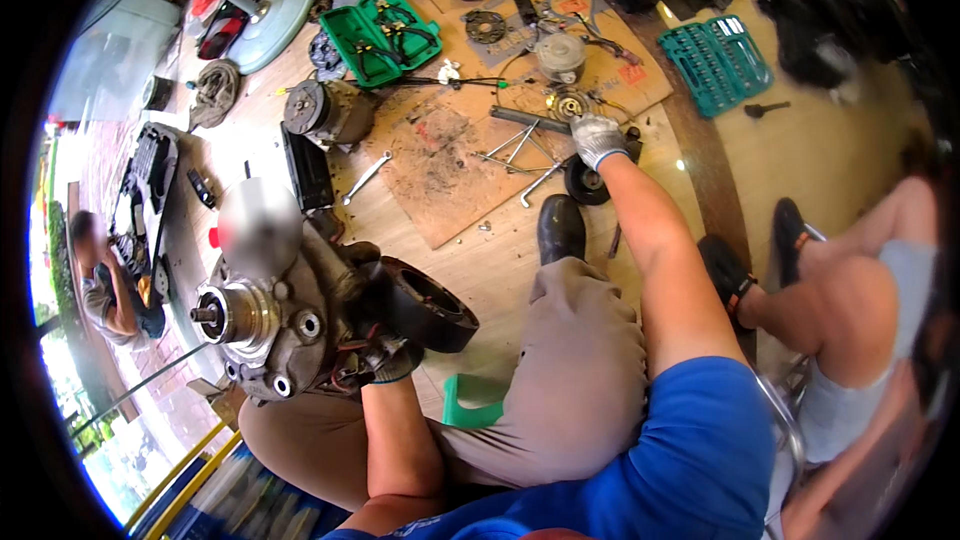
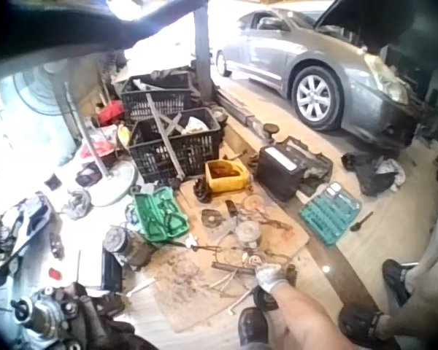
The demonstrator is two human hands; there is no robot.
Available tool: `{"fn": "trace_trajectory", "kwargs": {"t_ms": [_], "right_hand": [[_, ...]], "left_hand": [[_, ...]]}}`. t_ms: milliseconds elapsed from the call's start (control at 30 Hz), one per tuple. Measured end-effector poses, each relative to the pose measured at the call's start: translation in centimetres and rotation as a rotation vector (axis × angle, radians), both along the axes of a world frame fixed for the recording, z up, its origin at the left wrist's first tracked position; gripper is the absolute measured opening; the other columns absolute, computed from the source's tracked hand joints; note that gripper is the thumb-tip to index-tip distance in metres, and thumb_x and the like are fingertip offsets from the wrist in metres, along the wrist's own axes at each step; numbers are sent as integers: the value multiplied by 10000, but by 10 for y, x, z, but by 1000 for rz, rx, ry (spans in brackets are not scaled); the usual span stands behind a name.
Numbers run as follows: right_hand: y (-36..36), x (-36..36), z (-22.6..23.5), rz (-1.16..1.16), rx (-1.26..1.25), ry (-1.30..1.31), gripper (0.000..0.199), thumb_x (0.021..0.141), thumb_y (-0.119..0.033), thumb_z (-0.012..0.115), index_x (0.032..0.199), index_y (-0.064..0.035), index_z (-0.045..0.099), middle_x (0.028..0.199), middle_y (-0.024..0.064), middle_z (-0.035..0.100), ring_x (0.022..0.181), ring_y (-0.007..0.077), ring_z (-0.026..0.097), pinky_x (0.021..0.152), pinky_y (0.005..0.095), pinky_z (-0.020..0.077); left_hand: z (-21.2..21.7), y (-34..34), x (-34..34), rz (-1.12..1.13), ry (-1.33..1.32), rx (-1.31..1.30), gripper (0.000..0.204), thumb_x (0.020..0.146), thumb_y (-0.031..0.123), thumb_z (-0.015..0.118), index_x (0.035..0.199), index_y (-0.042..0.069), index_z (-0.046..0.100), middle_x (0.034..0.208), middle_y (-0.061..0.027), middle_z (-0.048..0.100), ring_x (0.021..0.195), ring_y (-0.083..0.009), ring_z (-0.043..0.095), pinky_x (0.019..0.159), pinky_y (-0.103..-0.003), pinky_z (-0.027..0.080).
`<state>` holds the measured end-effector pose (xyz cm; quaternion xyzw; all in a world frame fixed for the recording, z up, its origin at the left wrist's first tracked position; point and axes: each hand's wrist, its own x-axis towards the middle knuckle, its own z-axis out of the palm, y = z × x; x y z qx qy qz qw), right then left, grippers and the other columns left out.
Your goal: The person holds a mechanical pump and removes internal components including a gear and a metal shaft by hand, then pulls the casing apart to expose the interior.
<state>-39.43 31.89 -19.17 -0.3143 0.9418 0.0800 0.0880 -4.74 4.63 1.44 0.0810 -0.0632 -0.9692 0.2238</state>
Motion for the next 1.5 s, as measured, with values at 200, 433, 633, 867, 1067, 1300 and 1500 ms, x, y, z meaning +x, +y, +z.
{"fn": "trace_trajectory", "kwargs": {"t_ms": [200, 433, 633, 867, 1067, 1300, 1500], "right_hand": [[10, 8, 28, -311, -180, -20, 263, 941, -216, 557, 1092, -57, 702, 1106, 189, 717, 1064, 364, 692, 904, 458, 553], [107, 84, 3, -844, 87, -601, 449, 946, -324, 553, 1275, -48, 685, 1362, 213, 640, 1211, 393, 648, 993, 479, 530], [120, 113, -89, -1087, -66, -326, 285, 897, -305, 630, 1042, -102, 767, 1206, 170, 724, 1088, 313, 720, 871, 468, 585], [156, 140, 6, -19, 674, -334, 322, 955, -370, 627, 1174, -169, 751, 1103, 61, 751, 1009, 223, 713, 713, 417, 553], [125, 167, 221, -625, -820, -129, 436, 942, -126, 617, 1369, -51, 571, 895, 46, 649, 728, 166, 603, 650, 346, 515], [7, 294, 500, 23, -1241, 143, 636, 978, 7, 514, 1591, -64, 360, 815, -16, 595, 592, 43, 435, 536, 203, 392], [-78, 374, 540, 692, -526, 166, 577, 877, -67, 701, 1437, -95, 567, 868, 192, 665, 671, 379, 649, 599, 459, 524]], "left_hand": [[19, 17, -6, 140, -254, -184, 477, 1026, 349, 596, 1448, 147, 503, 1271, -39, 604, 1077, -179, 601, 938, -343, 508], [-11, 1, 6, 112, -224, -318, 419, 1042, 356, 562, 1356, 78, 556, 1229, -68, 634, 1037, -216, 613, 870, -350, 514], [-62, -17, 34, 106, -354, -622, 478, 1007, 283, 598, 1414, 41, 532, 1391, -127, 557, 1286, -292, 530, 1115, -411, 437], [-60, 9, 4, 125, -471, -952, 652, 929, 399, 676, 1454, 53, 504, 1495, -132, 511, 1356, -315, 500, 1145, -442, 419], [3, 9, -11, 265, -360, -893, 809, 828, 475, 760, 1479, 95, 470, 1489, -113, 517, 1363, -295, 496, 1156, -426, 405], [49, 27, -8, 297, -231, -794, 960, 727, 540, 847, 1500, 135, 445, 1481, -97, 526, 1370, -273, 492, 1166, -401, 391], [83, 12, 14, 565, -671, -1734, 830, 891, 502, 723, 1563, 170, 367, 1582, -80, 411, 1465, -268, 372, 1229, -398, 308]]}}
